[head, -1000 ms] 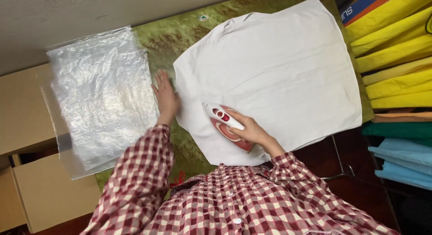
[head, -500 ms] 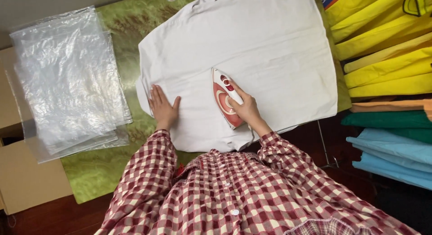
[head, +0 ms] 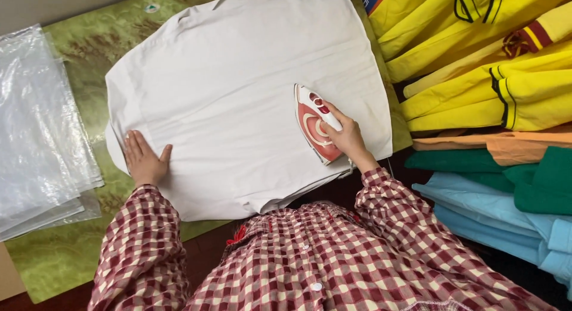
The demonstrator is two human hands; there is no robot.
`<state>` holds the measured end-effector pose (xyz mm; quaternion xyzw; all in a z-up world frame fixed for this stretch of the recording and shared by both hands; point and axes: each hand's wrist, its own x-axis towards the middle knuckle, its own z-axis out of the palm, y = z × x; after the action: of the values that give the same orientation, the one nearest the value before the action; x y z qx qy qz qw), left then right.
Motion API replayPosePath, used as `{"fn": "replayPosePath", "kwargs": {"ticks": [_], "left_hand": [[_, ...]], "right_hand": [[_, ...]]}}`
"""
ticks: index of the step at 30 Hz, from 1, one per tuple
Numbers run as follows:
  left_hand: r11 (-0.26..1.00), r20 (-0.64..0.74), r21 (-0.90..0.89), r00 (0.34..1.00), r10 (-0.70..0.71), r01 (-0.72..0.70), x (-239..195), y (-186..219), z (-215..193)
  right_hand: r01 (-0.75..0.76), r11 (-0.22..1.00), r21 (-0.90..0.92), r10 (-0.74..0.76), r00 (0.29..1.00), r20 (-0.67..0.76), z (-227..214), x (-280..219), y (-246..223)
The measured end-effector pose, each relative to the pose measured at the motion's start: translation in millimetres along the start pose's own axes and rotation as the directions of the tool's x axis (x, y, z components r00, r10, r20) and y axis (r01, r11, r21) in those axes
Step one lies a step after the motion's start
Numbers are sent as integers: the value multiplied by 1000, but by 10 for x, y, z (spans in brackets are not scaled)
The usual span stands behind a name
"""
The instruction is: The person irons a white shirt on a green table, then folds it neatly. They place the folded shirt into a clear plastic bag and pack it into a cardboard box, closing the box at the end.
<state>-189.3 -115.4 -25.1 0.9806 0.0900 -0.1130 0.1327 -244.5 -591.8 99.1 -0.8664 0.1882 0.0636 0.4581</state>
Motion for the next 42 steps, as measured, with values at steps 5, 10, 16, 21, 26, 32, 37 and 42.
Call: {"fn": "replayPosePath", "kwargs": {"ticks": [5,10,16,21,26,32,37,42], "left_hand": [[999,30,15,999,-44,43,56,-75,62],[999,40,24,998,-40,39,56,-87,51],[1000,28,9,1000,-5,5,28,-85,-13],[1000,-12,-9,1000,13,-13,-17,-10,-45],[982,-272,-25,947,173,-186,-141,408,97],[920,-226,38,894,387,-389,-178,1447,360],[982,-109,49,977,185,-180,-73,1671,436],[986,-62,85,987,151,-145,-88,1707,273]], "right_hand": [[5,999,31,-3,996,-84,-293,38,141],[-42,999,31,47,988,-150,-533,208,473],[-106,994,41,113,952,-284,-826,230,557],[-99,995,9,94,906,-413,-952,544,1118],[128,944,305,-8,931,-366,-608,169,762],[156,822,547,-151,987,-55,203,-367,-37],[85,846,527,-147,986,77,567,-363,-139],[55,906,419,-34,998,-58,185,-229,183]]}}
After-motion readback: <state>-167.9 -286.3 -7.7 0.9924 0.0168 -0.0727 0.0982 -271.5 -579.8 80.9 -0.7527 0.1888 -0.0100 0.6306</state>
